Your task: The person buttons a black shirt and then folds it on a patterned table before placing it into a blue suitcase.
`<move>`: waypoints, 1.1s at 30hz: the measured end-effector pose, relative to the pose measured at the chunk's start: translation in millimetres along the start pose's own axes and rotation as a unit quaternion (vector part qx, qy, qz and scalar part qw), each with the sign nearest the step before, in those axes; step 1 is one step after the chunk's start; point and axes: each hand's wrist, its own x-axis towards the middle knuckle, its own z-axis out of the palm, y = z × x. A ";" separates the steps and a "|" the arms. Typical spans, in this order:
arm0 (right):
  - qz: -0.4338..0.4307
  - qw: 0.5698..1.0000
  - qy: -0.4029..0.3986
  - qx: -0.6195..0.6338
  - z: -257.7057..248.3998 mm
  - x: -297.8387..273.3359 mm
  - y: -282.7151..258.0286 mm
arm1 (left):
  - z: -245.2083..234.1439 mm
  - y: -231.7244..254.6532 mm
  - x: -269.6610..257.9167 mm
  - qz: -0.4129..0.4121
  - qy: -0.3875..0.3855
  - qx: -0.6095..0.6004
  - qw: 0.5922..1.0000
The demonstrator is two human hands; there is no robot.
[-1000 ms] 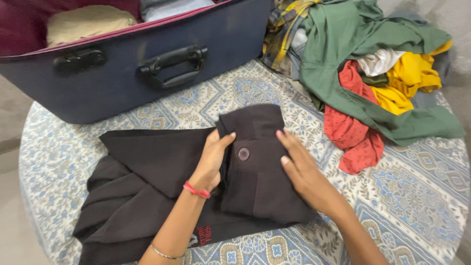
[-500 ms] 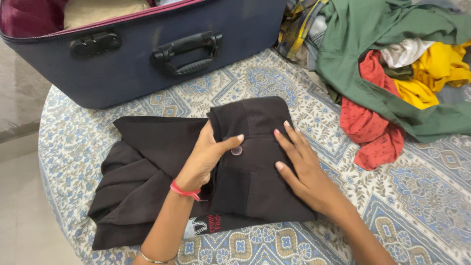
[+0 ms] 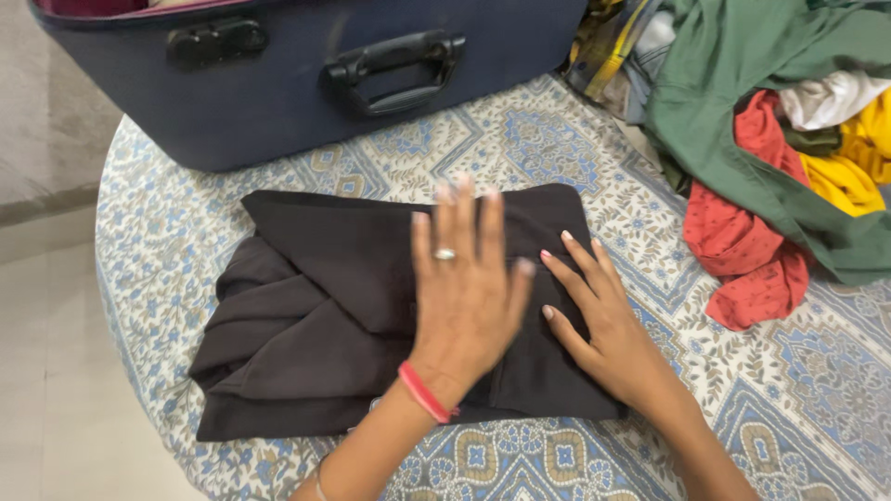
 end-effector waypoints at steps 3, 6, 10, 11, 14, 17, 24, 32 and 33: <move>-0.010 0.999 0.024 0.022 5.1 0.0 2.6 | 10.0 7.0 -7.8 -0.006 -0.101 -0.097 0.990; -0.011 0.993 0.090 0.078 11.0 -1.1 5.7 | 20.6 8.5 -12.2 -0.055 -0.131 -0.077 0.987; 0.196 0.899 0.100 0.378 11.2 -3.2 19.5 | 24.6 8.2 -16.3 -0.078 -0.126 -0.080 0.986; 0.214 0.886 0.111 0.397 10.5 -2.2 25.6 | 25.1 8.1 -16.7 -0.078 -0.123 -0.082 0.986; 0.309 0.818 0.109 0.472 15.1 -5.5 35.8 | 25.4 7.5 -17.9 -0.078 -0.121 -0.089 0.986; 0.365 0.754 0.065 0.542 9.6 -7.9 39.6 | 25.7 4.5 -15.6 -0.079 -0.133 -0.098 0.983; 0.386 0.760 0.019 0.522 -11.3 -2.7 3.3 | 30.3 8.7 -16.2 -0.082 -0.134 -0.100 0.982; 0.270 0.812 0.085 0.510 -35.8 -13.7 4.5 | 24.3 30.9 -4.5 -0.091 -0.133 -0.197 0.967; 0.255 0.819 0.098 0.505 -43.5 -17.0 7.2 | 22.9 37.3 -0.2 -0.092 -0.127 -0.219 0.963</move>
